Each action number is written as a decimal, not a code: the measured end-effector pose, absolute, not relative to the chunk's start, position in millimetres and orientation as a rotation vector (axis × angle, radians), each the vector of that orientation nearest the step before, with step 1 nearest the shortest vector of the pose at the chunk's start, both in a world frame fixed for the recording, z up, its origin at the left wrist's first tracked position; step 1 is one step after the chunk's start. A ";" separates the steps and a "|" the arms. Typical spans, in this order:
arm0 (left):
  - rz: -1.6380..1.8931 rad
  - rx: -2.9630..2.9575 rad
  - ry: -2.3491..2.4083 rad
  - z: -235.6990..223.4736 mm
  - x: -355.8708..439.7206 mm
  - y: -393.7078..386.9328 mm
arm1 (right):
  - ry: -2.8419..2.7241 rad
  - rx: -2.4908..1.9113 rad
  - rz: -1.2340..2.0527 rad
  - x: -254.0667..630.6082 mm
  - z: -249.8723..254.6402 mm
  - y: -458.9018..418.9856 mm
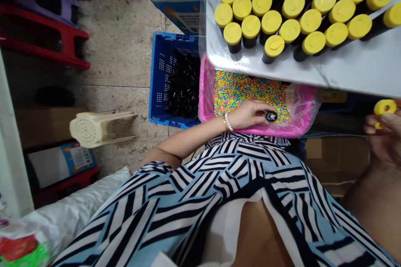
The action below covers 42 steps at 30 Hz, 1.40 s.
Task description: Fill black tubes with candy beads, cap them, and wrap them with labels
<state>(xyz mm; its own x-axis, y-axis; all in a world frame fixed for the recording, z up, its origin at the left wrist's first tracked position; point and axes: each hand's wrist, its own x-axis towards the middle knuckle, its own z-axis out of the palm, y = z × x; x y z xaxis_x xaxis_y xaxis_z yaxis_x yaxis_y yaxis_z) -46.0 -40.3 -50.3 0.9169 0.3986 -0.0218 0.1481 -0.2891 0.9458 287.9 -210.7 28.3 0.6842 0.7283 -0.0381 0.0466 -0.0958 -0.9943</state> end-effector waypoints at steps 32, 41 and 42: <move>0.653 2.184 0.729 28.2 69.6 -30.4 | -0.562 -1.562 0.922 216.3 69.8 -107.8; 0.490 2.191 0.732 41.8 67.0 -27.3 | -0.547 -1.475 0.872 217.3 60.5 -112.6; 0.484 2.188 0.731 42.2 66.8 -27.2 | -0.539 -1.474 0.863 217.1 60.2 -112.5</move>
